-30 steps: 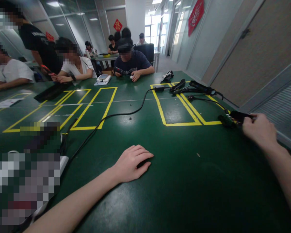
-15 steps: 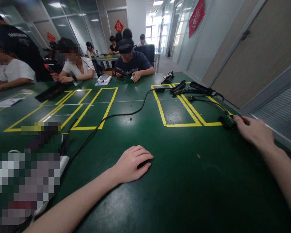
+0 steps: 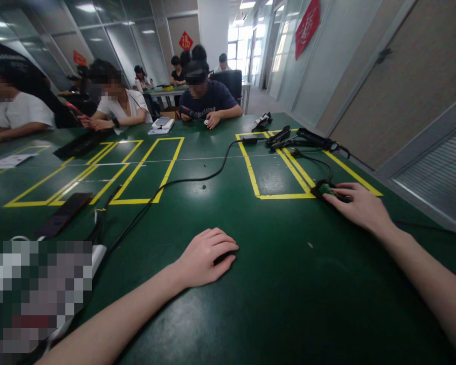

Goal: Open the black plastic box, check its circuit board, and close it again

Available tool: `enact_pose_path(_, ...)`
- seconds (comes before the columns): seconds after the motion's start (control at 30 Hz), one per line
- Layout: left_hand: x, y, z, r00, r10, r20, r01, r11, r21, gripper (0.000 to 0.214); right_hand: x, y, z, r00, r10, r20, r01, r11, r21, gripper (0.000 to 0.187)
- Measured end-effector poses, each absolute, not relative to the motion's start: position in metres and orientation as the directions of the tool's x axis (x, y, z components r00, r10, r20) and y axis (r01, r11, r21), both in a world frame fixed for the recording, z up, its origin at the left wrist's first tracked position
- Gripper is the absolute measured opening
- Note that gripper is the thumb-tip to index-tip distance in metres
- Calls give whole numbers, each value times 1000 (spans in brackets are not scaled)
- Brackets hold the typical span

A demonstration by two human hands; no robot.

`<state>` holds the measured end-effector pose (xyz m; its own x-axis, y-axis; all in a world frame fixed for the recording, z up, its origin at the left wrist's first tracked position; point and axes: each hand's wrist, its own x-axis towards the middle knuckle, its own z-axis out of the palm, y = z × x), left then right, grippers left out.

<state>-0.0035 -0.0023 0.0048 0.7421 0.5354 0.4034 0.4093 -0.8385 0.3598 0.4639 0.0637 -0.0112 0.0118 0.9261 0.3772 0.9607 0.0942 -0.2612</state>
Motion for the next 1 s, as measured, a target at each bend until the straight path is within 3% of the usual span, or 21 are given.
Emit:
enact_pose_path(0.07, -3, -2, 5, 743, 533, 405, 407, -840, 359, 18, 430, 59, -10, 19, 947, 322, 953, 80, -292, 51)
enact_pose_path(0.2, -2, -2, 7, 736, 537, 413, 410, -839, 359, 18, 354, 37, 0, -275, 905, 324, 844, 389, -370, 36)
enact_pose_path(0.37, -4, -2, 8, 678, 548, 490, 415, -836, 359, 24, 290, -2, 16, -606, 761, 231, 621, 635, -459, 29)
enact_pose_path(0.5, -6, -4, 9, 682, 479, 552, 347, -877, 333, 41, 270, -26, 22, -770, 614, 174, 485, 741, -465, 31)
enact_pose_path(0.7, -2, -9, 16, 759, 340, 555, 173, -928, 331, 40, 265, -39, 21, -849, 495, 185, 390, 824, -412, 35)
enact_pose_path(0.83, 0, -10, 15, 793, 359, 492, 237, -926, 294, 24, 266, -36, 19, -843, 480, 243, 378, 850, -367, 29)
enact_pose_path(1.0, 1, -11, 13, 799, 335, 499, 253, -941, 226, 23, 268, -33, 14, -825, 431, 366, 331, 893, -305, 28)
